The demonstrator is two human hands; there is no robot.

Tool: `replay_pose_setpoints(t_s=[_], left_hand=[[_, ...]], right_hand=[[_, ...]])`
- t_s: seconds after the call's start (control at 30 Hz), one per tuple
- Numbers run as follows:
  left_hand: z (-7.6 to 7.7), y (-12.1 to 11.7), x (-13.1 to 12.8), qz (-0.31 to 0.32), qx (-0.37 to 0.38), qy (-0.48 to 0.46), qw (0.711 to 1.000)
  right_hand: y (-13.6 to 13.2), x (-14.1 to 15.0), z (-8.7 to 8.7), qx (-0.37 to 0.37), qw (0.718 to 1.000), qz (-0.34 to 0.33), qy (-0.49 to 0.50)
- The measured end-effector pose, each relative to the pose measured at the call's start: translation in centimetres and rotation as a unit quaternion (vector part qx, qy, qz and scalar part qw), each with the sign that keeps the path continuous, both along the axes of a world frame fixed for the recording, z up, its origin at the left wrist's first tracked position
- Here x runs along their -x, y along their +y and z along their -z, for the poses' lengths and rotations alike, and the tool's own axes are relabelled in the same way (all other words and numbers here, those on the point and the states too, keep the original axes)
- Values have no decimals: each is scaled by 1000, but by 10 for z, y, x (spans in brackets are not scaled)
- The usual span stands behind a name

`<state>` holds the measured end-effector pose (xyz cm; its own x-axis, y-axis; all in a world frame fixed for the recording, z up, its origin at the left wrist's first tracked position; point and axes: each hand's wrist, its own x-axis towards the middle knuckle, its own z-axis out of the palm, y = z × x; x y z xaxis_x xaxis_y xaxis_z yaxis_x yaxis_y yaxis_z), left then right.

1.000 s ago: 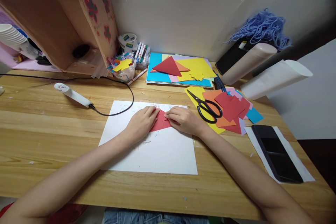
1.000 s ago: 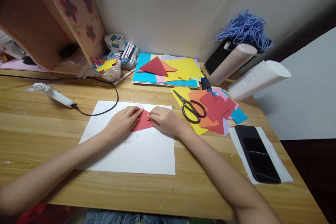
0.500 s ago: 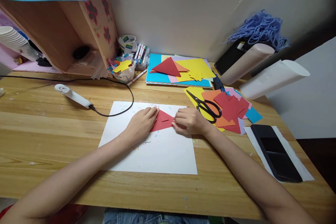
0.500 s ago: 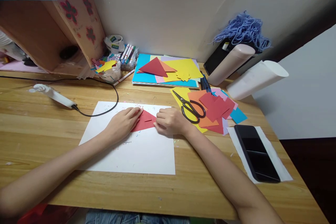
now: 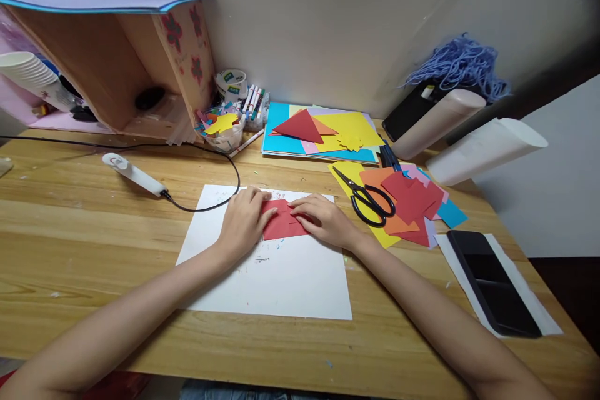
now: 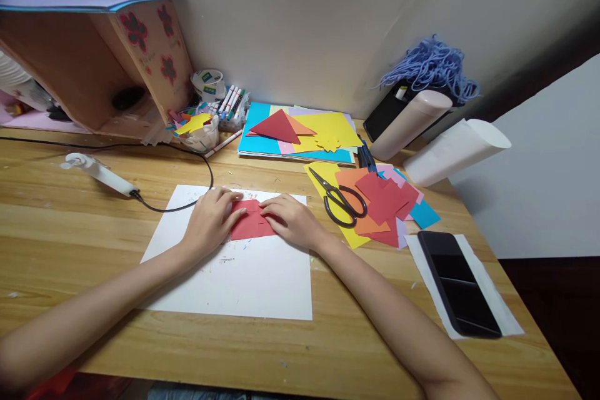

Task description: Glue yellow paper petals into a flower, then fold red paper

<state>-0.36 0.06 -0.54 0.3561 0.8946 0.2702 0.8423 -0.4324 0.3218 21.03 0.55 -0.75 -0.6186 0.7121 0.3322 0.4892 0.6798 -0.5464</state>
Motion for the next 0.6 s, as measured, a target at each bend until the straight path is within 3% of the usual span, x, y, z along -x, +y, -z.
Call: replay_pose_setpoints(t_s=[0.17, 0.6], left_hand=[[-1, 3, 1, -53, 38, -22, 998], [-4, 0, -3, -100, 74, -39, 991]], right_hand=[[-2, 2, -5, 7, 999, -5, -33], [-3, 6, -6, -13, 996, -8, -91]])
